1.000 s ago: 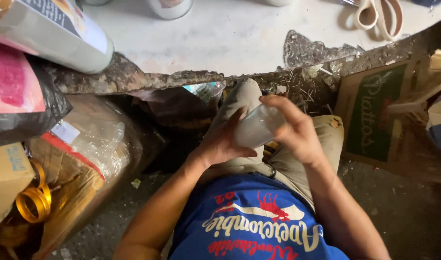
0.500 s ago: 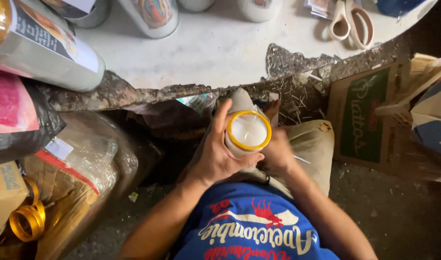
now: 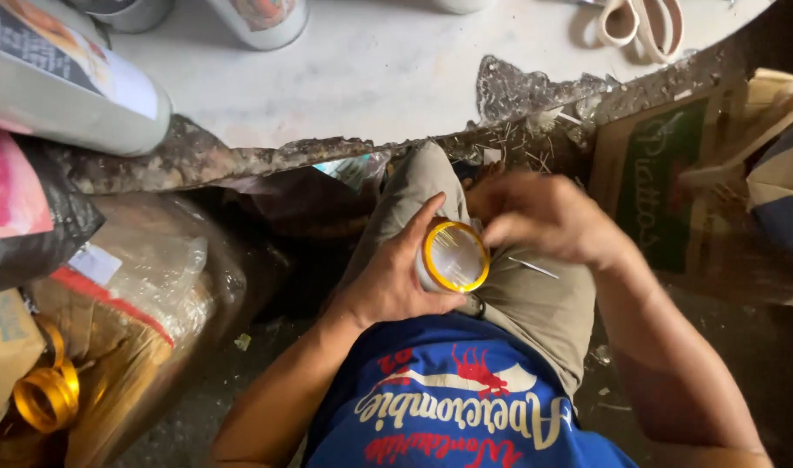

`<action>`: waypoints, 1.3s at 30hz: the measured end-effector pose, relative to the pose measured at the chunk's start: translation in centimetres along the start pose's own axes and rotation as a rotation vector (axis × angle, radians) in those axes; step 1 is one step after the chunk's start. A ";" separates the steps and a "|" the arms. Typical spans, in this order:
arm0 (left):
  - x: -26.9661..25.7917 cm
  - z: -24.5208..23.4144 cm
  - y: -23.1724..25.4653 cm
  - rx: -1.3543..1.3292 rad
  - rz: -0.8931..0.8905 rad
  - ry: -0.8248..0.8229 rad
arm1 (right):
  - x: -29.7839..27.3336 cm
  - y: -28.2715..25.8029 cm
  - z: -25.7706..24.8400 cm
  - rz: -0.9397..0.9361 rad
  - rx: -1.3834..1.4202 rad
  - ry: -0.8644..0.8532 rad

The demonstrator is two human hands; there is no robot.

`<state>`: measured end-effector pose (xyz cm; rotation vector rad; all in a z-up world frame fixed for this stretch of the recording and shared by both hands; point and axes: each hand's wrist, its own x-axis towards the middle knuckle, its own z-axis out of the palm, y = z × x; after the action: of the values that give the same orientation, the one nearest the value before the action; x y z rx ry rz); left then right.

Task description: The person sits on the floor and repeatedly packages cylindrical candles into clear plastic bags. They use scissors to trim the bag edges and apply tape to seal the openings. Finished units are placed on a nearby table.

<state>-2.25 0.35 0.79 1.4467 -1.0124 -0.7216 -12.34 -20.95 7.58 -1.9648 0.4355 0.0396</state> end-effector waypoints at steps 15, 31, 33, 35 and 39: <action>0.1 -3.4 -1.9 -0.218 -0.005 -0.052 | 0.8 5.6 2.8 0.208 0.749 -0.297; -0.8 -0.4 -5.7 0.123 -0.051 0.721 | 1.8 6.9 13.5 0.017 1.139 0.150; -0.2 -0.2 -5.3 0.228 -0.052 0.717 | 1.6 6.7 13.4 0.043 1.023 0.179; 0.5 -0.5 -4.3 0.212 -0.109 0.672 | 1.6 6.8 13.5 0.046 0.948 0.190; 3.0 -1.8 -2.8 0.109 -0.283 0.389 | 1.3 5.9 10.1 0.188 0.567 0.116</action>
<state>1.14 -1.69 -1.37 1.7649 -0.5602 -0.5591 -11.33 -14.41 -2.16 -1.3690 0.6296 -0.0721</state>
